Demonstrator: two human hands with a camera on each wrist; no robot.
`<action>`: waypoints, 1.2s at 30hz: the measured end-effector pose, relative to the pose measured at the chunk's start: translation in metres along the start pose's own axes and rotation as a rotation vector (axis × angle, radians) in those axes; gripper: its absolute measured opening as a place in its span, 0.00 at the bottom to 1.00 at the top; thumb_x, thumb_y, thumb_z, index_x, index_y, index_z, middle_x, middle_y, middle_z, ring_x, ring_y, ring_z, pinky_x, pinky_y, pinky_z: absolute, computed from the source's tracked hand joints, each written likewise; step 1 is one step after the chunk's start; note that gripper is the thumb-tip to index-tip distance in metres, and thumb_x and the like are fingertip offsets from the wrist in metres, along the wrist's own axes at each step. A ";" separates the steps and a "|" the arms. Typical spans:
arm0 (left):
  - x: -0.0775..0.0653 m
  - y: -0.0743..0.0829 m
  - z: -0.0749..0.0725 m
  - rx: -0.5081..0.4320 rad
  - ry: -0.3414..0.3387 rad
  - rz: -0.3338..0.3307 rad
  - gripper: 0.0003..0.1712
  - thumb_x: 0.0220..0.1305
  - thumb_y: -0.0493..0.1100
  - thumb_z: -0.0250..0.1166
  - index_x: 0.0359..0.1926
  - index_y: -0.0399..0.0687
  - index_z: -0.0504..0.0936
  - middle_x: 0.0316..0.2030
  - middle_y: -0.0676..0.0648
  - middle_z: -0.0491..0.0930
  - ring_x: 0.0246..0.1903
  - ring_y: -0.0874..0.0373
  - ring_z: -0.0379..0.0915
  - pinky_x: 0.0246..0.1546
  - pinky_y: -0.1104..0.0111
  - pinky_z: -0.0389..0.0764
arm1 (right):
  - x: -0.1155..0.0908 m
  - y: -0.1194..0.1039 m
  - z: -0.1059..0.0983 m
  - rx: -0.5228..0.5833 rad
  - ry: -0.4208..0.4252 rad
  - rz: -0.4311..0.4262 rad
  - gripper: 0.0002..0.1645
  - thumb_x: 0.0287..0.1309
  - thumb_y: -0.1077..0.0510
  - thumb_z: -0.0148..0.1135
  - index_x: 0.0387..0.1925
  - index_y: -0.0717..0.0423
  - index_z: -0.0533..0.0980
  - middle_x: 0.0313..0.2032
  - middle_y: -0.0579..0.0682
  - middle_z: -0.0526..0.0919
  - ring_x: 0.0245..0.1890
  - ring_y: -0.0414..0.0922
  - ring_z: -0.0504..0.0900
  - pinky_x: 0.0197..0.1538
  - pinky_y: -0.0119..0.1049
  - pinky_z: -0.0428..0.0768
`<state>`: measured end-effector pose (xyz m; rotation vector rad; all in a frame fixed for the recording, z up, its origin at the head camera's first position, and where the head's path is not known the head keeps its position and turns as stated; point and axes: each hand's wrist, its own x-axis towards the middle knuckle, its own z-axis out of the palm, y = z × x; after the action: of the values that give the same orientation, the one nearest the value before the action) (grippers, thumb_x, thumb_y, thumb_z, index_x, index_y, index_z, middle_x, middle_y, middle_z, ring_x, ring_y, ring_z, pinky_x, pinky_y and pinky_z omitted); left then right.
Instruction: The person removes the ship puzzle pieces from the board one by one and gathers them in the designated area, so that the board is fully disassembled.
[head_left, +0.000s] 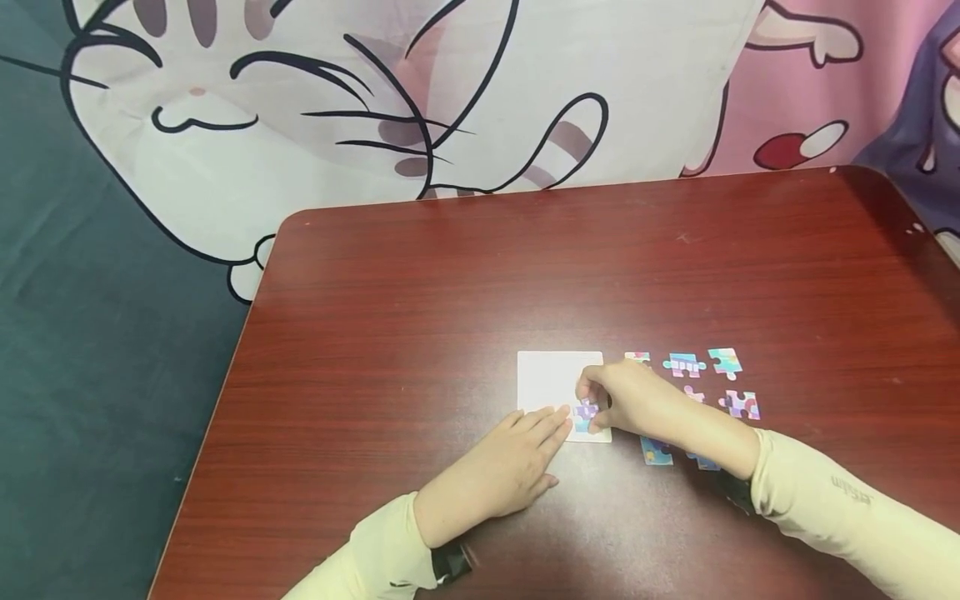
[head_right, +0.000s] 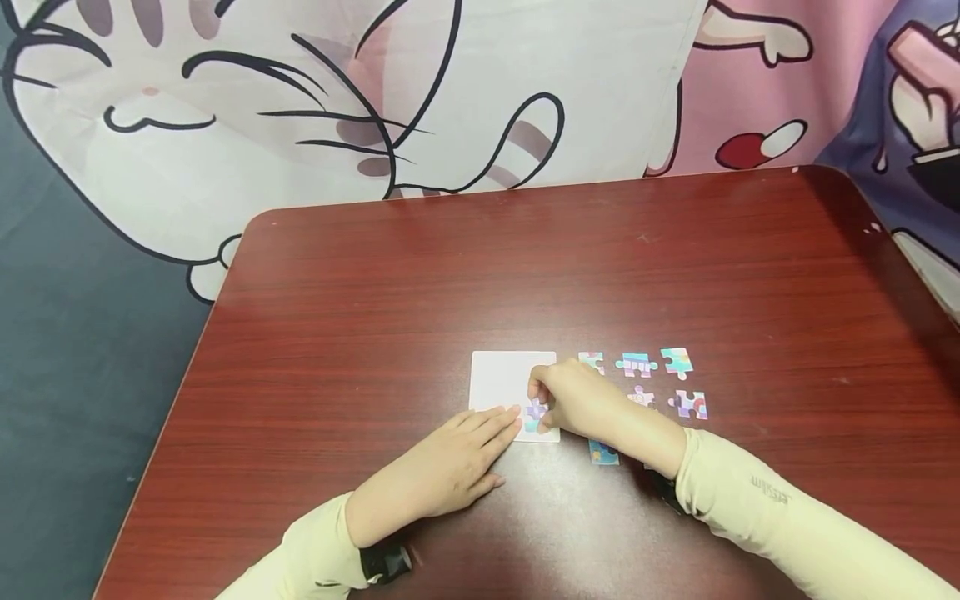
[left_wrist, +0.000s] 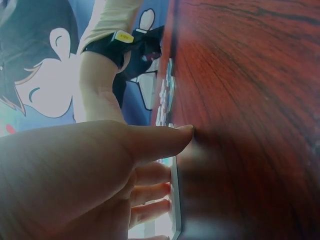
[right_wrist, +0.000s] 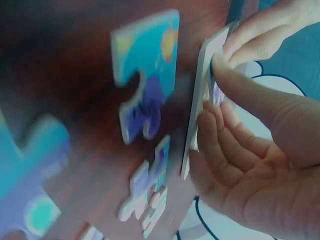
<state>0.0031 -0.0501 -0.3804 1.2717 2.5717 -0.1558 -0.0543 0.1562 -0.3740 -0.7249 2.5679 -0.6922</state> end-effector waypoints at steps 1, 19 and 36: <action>0.000 0.000 0.000 0.001 0.000 0.000 0.39 0.66 0.60 0.51 0.71 0.46 0.56 0.71 0.50 0.51 0.69 0.58 0.50 0.65 0.63 0.60 | -0.002 0.001 0.000 0.004 0.019 -0.014 0.18 0.34 0.64 0.76 0.30 0.53 0.76 0.21 0.40 0.77 0.23 0.36 0.71 0.29 0.30 0.73; 0.003 0.005 0.003 0.000 -0.004 -0.014 0.42 0.65 0.62 0.52 0.71 0.43 0.55 0.71 0.47 0.51 0.68 0.56 0.50 0.64 0.59 0.61 | -0.020 0.014 0.007 0.105 0.149 -0.234 0.15 0.44 0.69 0.69 0.30 0.48 0.77 0.23 0.34 0.78 0.26 0.30 0.74 0.32 0.30 0.77; 0.009 -0.001 0.006 -0.048 0.132 0.009 0.29 0.67 0.54 0.54 0.64 0.44 0.69 0.66 0.48 0.63 0.60 0.57 0.63 0.61 0.66 0.65 | -0.051 0.032 -0.022 0.091 0.357 -0.302 0.21 0.39 0.68 0.73 0.39 0.50 0.79 0.27 0.32 0.81 0.28 0.28 0.77 0.33 0.24 0.75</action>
<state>-0.0019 -0.0452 -0.3892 1.3168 2.6622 -0.0080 -0.0370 0.2169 -0.3627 -1.0540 2.7433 -1.1158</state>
